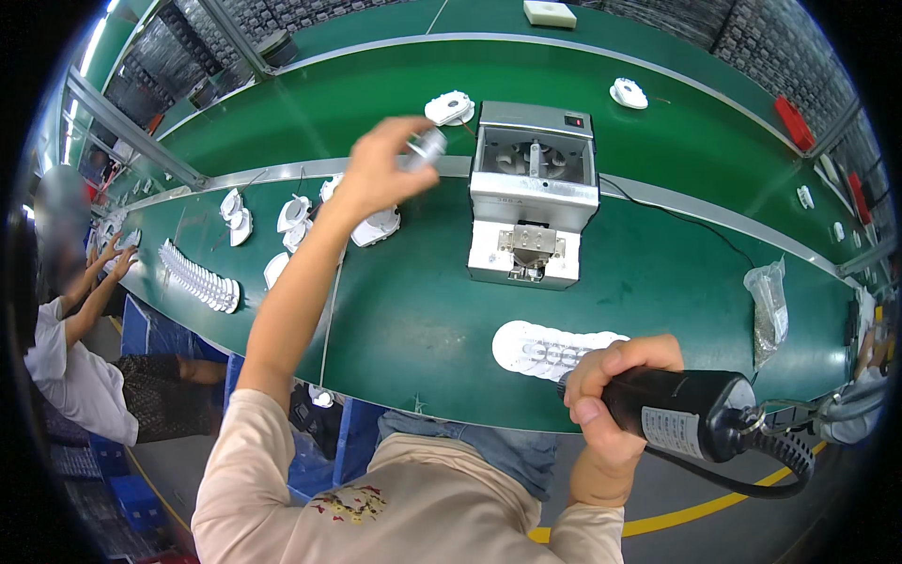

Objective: Assemble LED light components and secure them with an electric screwdriver on a factory assembly line.

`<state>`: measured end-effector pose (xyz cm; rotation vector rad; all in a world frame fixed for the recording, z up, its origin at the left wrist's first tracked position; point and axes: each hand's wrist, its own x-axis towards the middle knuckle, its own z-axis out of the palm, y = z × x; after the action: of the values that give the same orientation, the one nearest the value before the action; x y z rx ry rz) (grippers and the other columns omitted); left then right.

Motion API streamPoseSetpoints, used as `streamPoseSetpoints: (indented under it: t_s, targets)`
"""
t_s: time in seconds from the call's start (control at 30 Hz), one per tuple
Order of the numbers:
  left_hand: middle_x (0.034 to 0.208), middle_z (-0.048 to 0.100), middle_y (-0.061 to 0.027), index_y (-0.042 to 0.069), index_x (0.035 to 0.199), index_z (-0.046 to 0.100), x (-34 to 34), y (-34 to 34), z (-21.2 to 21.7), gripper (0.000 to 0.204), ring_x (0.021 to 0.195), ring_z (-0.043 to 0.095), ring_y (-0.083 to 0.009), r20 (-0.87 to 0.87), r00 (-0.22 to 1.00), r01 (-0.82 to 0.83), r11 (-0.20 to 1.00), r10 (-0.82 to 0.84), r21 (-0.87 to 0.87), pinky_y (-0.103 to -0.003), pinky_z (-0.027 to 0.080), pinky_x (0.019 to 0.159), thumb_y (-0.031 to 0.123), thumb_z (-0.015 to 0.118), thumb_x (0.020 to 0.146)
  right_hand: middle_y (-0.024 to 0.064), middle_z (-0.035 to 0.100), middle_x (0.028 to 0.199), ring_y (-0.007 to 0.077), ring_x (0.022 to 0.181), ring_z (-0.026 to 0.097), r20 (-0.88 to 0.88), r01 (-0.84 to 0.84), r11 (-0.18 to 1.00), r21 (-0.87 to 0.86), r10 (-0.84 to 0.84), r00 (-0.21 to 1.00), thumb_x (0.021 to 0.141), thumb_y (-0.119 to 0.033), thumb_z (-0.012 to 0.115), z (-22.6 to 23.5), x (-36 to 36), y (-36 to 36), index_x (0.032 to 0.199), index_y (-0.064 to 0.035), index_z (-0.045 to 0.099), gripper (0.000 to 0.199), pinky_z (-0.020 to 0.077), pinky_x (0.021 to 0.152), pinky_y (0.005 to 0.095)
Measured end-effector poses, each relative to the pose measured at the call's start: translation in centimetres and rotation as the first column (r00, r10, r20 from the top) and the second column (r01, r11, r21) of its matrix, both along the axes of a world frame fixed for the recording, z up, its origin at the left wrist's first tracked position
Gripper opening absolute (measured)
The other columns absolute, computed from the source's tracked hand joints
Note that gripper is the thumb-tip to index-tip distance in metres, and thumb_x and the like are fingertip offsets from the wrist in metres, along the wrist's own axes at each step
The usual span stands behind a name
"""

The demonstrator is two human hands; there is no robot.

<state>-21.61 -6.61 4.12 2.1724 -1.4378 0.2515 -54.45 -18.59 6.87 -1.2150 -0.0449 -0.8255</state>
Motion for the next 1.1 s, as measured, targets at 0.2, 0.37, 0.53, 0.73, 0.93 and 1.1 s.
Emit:
streamPoseSetpoints:
  t_s: [0.2, 0.37, 0.53, 0.73, 0.93, 1.1]
  targets:
    - [0.097, 0.064, -0.0089, 0.001, 0.105, 0.06, -4.7, 6.0, 2.9, 0.034, 0.085, 0.062, -0.0179, -0.506, 0.854, -0.151, 0.873, -0.121, -0.463, -0.029, 0.05, 0.076, 0.009, 0.042, 0.077, 0.0048, 0.047, 0.058, 0.014, 0.046, 0.047, 0.027, 0.016, 1.0, 0.015, -0.016, 1.0, 0.071, 0.001, 0.067, -0.2, 0.3, 0.1, 0.099, -0.003, 0.039, 0.04, 0.0443, 0.045, 0.0276]
    - [0.095, 0.064, -0.0144, 0.004, 0.106, 0.063, -11.2, 6.3, -3.2, 0.035, 0.095, 0.058, -0.0322, -0.378, 0.908, 0.223, 0.973, -0.182, 0.065, -0.042, 0.044, 0.088, 0.011, 0.053, 0.073, 0.0061, 0.047, 0.061, 0.0143, 0.045, 0.046, 0.032, -0.052, 0.996, -0.068, 0.054, 0.998, 0.073, 0.001, 0.066, -0.6, 0.4, -0.8, 0.101, -0.0036, 0.039, 0.04, 0.0437, 0.044, 0.0282]
    - [0.111, 0.052, -0.0118, 0.005, 0.107, 0.058, -12.6, 7.7, -2.6, 0.035, 0.103, 0.048, -0.0311, -0.277, 0.947, 0.174, 0.985, -0.163, 0.015, -0.042, 0.04, 0.083, 0.019, 0.059, 0.075, 0.0066, 0.047, 0.062, 0.0147, 0.045, 0.047, -0.008, -0.085, 0.989, -0.12, 0.085, 0.996, 0.074, 0.001, 0.064, -0.6, -0.2, -1.2, 0.103, -0.0033, 0.038, 0.04, 0.044, 0.045, 0.0288]
    - [0.116, 0.047, -0.0147, 0.007, 0.098, 0.056, -16.5, 9.4, -1.5, 0.042, 0.105, 0.05, -0.0352, -0.293, 0.956, 0.059, 0.988, -0.015, 0.142, -0.042, 0.044, 0.087, 0.02, 0.08, 0.066, 0.0066, 0.048, 0.061, 0.0148, 0.046, 0.047, 0.072, -0.066, 0.995, -0.069, 0.071, 0.995, 0.072, 0.003, 0.066, -0.9, 1.0, -0.5, 0.103, -0.0023, 0.039, 0.041, 0.0451, 0.045, 0.0301]
    - [0.116, 0.048, -0.0141, 0.005, 0.092, 0.06, -15.2, 8.8, -1.7, 0.038, 0.103, 0.054, -0.0352, -0.485, 0.86, 0.231, 0.968, -0.158, 0.094, -0.04, 0.048, 0.087, 0.007, 0.081, 0.061, 0.0063, 0.049, 0.06, 0.014, 0.047, 0.046, 0.024, 0.009, 1.0, -0.01, -0.009, 1.0, 0.069, 0.003, 0.067, 0.0, 0.7, 0.2, 0.098, -0.0014, 0.043, 0.038, 0.0418, 0.046, 0.0274]
    - [0.116, 0.05, -0.0116, 0.007, 0.097, 0.063, -15.7, 8.0, -2.2, 0.035, 0.097, 0.059, -0.0323, -0.446, 0.864, 0.304, 0.948, -0.232, 0.096, -0.038, 0.052, 0.076, -0.001, 0.072, 0.063, 0.0063, 0.049, 0.062, 0.0132, 0.05, 0.046, -0.058, 0.033, 0.998, 0.052, -0.03, 0.998, 0.068, 0.002, 0.067, 0.6, 0.2, 0.0, 0.097, -0.0018, 0.044, 0.037, 0.0402, 0.048, 0.0258]
